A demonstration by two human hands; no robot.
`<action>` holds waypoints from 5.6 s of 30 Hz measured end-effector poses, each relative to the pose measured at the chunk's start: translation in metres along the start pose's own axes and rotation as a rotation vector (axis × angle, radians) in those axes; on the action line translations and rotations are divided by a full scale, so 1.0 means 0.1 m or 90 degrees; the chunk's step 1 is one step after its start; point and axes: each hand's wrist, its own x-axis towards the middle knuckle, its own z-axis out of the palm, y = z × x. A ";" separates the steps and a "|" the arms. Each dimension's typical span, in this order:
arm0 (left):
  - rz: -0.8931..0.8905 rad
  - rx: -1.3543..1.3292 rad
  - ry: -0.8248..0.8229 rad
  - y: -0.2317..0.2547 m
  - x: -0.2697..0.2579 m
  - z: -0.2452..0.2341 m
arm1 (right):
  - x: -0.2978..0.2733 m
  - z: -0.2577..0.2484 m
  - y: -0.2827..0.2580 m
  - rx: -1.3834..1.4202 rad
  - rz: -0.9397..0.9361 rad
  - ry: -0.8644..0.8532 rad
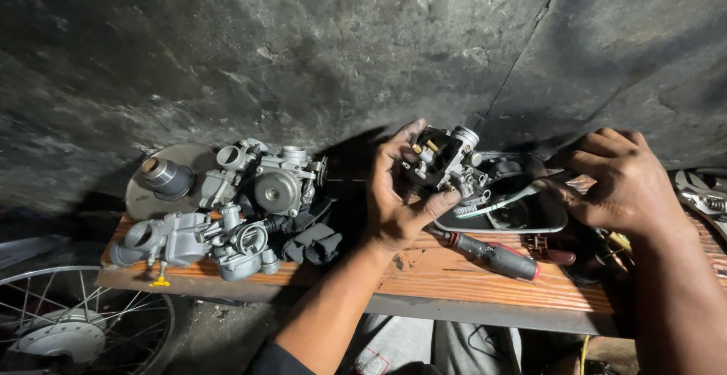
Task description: The person cleans a disassembled carburetor by hand and with a toothbrush, scrubbing the internal components and placing them into a metal tray. They then use a screwdriver to adjust or remove parts from the carburetor body.
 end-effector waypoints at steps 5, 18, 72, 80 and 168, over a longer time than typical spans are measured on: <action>0.037 0.053 0.011 0.08 0.02 -0.04 | 0.00 -0.03 -0.02 0.009 0.009 -0.008; 0.038 0.225 -0.023 0.44 -0.25 -0.19 | -0.02 -0.33 0.00 0.097 -0.050 0.132; 0.005 0.352 -0.053 0.63 -0.67 -0.49 | -0.77 0.11 -1.62 0.176 0.250 0.098; 0.009 0.349 -0.044 0.64 -0.67 -0.47 | -0.83 0.17 -1.60 0.163 0.264 0.092; -0.032 0.483 -0.186 0.63 -0.66 -0.46 | -1.09 0.43 -1.82 0.456 0.616 0.586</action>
